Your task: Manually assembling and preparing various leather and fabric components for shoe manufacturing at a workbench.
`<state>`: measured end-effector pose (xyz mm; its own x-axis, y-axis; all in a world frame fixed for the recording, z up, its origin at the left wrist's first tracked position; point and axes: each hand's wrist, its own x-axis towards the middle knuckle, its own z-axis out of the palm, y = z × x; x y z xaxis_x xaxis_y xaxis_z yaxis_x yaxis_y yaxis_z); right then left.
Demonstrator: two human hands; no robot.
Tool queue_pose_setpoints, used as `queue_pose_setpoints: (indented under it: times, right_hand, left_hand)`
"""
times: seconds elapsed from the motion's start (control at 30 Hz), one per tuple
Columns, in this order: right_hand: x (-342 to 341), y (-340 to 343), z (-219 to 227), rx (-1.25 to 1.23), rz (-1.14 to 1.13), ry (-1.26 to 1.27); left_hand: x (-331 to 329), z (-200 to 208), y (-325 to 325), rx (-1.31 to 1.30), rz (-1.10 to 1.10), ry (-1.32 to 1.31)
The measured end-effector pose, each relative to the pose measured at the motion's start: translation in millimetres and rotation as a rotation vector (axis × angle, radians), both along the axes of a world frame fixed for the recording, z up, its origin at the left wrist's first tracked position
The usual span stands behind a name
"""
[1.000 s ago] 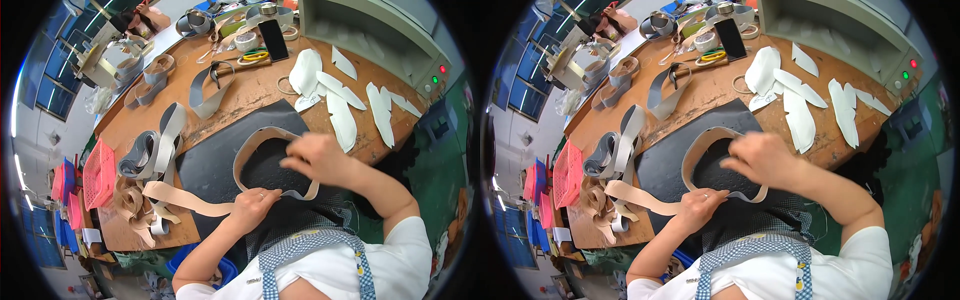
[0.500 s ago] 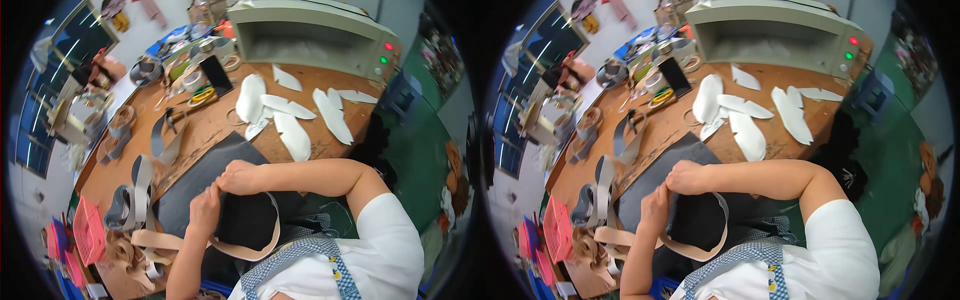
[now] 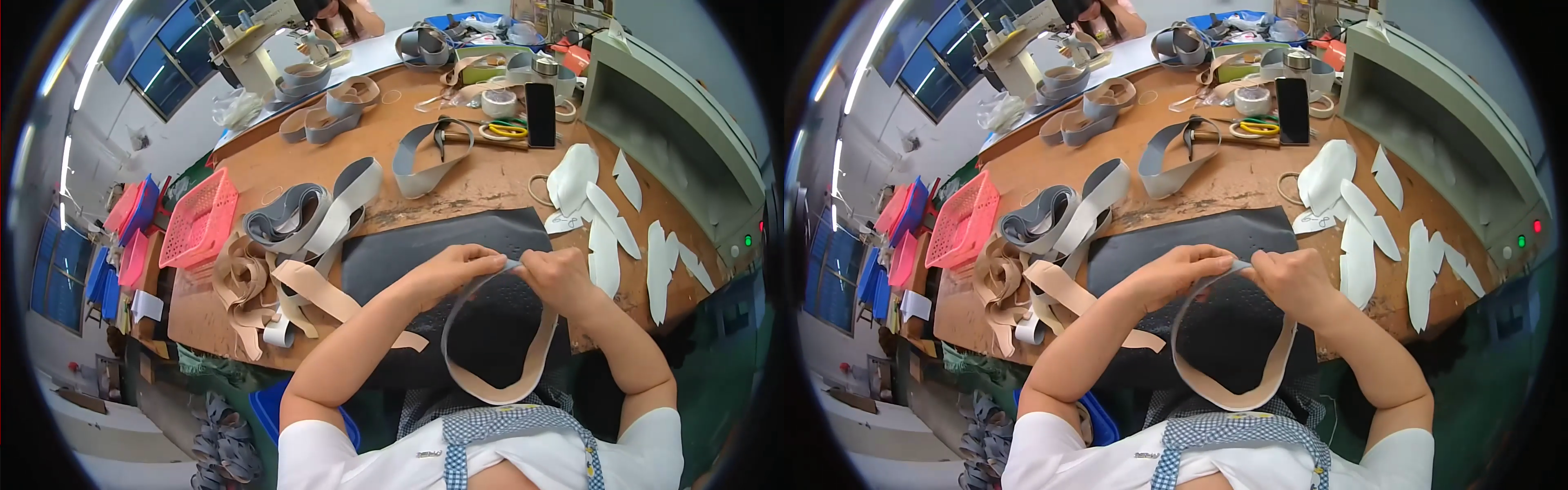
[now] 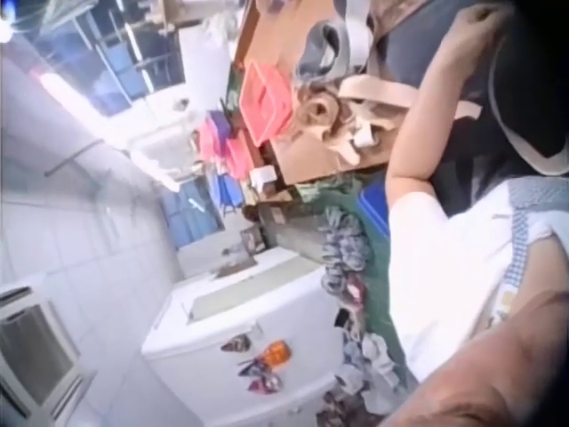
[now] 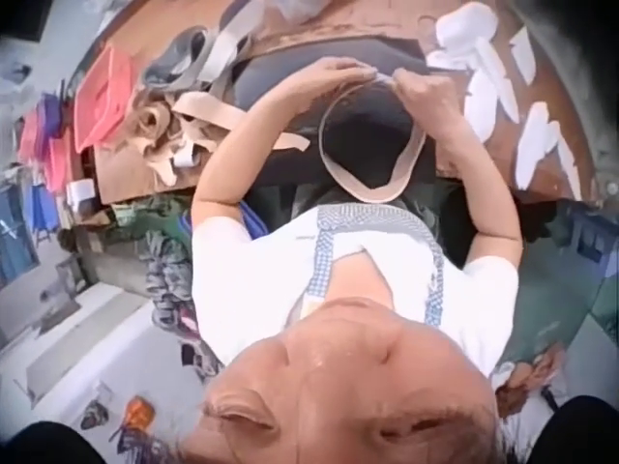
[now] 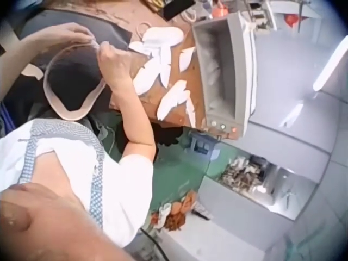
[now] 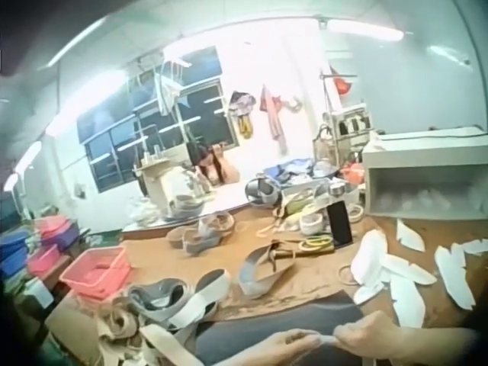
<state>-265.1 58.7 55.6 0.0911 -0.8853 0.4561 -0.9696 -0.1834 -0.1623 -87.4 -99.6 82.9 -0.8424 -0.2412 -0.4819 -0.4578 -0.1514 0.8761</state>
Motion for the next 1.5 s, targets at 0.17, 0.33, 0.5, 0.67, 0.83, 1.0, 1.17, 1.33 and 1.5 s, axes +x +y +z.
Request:
queue_pose_setpoints:
  times: [0.17,0.33,0.5,0.67,0.83,1.0,1.17,1.33,1.5]
  right_hand:
    - [1,4,2,-0.051,-0.219,-0.473]
    - [-12,28,-17,-0.003,-0.3,-0.544]
    - [-9,53,-42,-0.038,-0.343,-0.638]
    - [-22,68,-54,-0.157,-0.449,-0.556]
    - [-83,131,-61,-0.258,-0.903,-0.341]
    - [-112,174,-60,-0.023,-1.153,-0.017]
    - [-126,181,-60,0.101,-1.104,-0.07]
    - [-140,172,-51,0.308,-1.095,-0.215]
    - [-167,117,-70,-0.073,-0.779,0.111]
  left_hand:
    - [-1,58,-83,-0.331,0.443,0.193]
    - [-7,145,-255,-0.898,0.887,0.295]
    - [-28,30,-282,-1.46,0.332,0.062]
    - [-24,-74,-204,-1.562,-0.032,-0.1]
    - [-48,-37,-108,-1.823,-0.042,0.224]
    - [-9,-7,22,-1.524,-0.228,0.082]
    - [-19,3,90,-1.391,-0.105,0.222]
    - [-48,-7,131,-1.107,-0.306,0.402]
    - [-73,-31,168,-1.008,-0.525,0.508]
